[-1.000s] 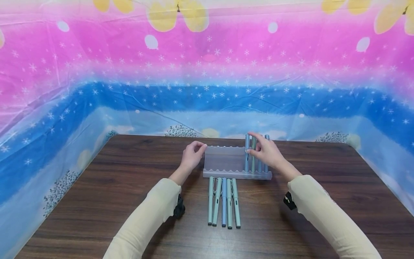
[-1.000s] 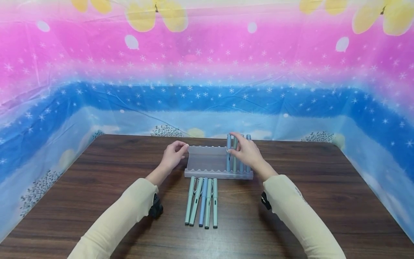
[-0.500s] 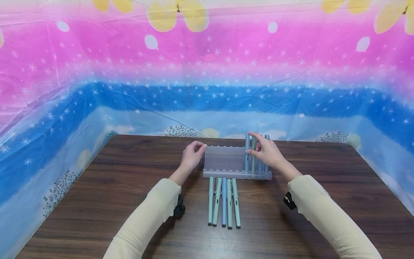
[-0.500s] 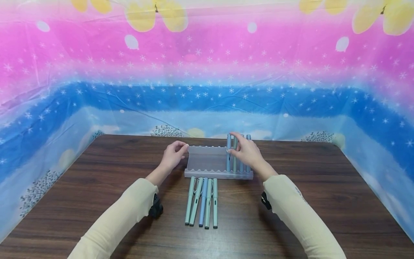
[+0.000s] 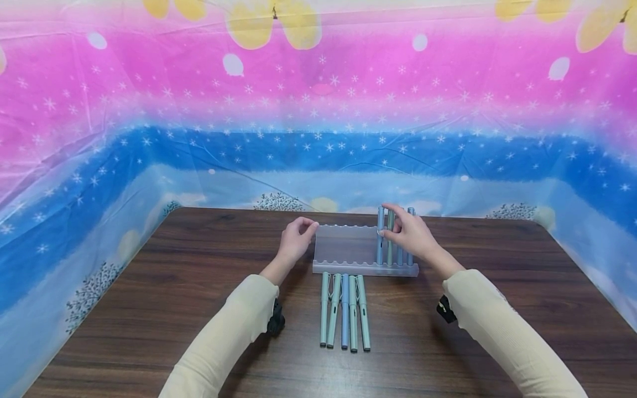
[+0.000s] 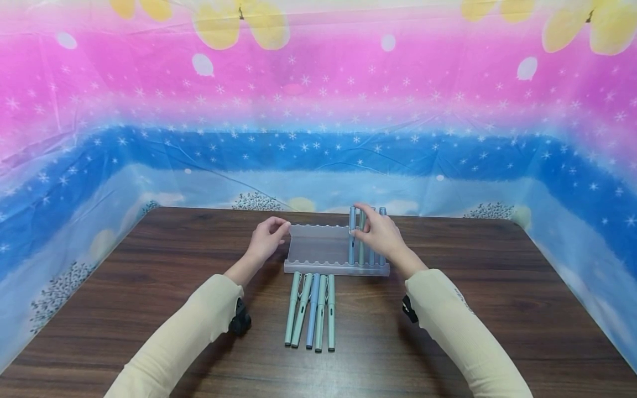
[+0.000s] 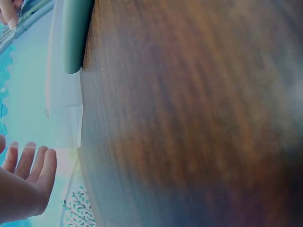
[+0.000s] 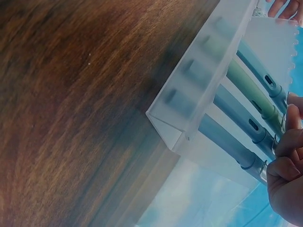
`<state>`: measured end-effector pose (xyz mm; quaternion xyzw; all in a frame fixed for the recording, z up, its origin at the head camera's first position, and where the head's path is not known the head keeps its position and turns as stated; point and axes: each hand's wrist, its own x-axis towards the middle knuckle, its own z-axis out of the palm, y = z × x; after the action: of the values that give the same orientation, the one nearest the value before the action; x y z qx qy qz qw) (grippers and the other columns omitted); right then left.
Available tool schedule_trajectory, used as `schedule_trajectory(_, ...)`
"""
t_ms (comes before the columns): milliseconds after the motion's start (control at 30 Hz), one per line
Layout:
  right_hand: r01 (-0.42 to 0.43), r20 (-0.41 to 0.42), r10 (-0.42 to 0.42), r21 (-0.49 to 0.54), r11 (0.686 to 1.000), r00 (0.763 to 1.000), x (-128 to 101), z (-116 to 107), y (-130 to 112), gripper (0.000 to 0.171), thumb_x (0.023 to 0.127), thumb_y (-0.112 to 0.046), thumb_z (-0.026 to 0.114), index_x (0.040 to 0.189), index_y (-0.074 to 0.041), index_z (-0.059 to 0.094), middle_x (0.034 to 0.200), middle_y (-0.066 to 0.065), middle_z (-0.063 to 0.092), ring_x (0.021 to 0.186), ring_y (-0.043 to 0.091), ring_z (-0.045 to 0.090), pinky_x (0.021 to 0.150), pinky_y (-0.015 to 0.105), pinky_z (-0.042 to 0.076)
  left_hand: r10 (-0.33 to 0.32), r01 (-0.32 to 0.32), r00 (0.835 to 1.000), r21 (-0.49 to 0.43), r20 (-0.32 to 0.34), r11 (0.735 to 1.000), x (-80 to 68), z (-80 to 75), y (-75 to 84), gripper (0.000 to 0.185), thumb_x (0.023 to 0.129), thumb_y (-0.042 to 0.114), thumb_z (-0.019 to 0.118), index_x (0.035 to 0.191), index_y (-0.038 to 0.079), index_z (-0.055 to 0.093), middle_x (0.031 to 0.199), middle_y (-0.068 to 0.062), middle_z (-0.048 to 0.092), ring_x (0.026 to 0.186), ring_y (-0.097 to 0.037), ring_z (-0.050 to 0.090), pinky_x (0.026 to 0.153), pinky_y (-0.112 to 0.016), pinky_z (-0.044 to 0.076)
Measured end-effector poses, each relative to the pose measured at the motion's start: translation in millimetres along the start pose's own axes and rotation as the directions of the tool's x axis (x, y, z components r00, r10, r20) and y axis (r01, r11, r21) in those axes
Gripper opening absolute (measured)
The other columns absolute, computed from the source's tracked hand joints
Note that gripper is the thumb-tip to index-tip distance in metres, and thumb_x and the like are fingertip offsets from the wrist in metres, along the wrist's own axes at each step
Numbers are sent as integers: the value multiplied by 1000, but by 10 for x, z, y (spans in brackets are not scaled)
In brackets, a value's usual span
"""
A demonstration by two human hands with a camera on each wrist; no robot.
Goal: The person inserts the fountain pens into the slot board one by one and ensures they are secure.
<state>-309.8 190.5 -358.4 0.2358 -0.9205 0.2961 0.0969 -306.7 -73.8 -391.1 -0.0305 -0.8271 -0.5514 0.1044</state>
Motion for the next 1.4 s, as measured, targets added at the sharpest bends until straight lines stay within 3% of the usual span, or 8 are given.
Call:
schedule_trajectory(433,8,-16,-8,21,1000,1000,-19,-1,15,66,81,-17,65,136,-9,31,55,0,48,45,16,42,48,32,37,8,-8,1000,-14,2,1000,0,3,-27,20,89,22,54,94,3,60,85,-8,60,77,-31,58,64,-32,46)
schedule_trajectory(867,125,-99,-121,28,992,988,-134,88,51,62,80,-12,66,133,-12,36,58,-7,48,46,12,43,45,29,38,8,-8,1000,-23,7,1000,6,0,-21,20,89,21,54,95,2,59,86,-10,60,78,-31,57,66,-32,46)
schedule_trajectory(1400,130,1,-130,6,991,992,-364,189,27,58,80,-15,66,131,-12,39,61,-10,51,48,7,46,45,26,40,0,0,1000,-25,8,1000,-7,-2,-21,21,89,23,54,95,3,59,87,-9,59,79,-31,58,65,-32,46)
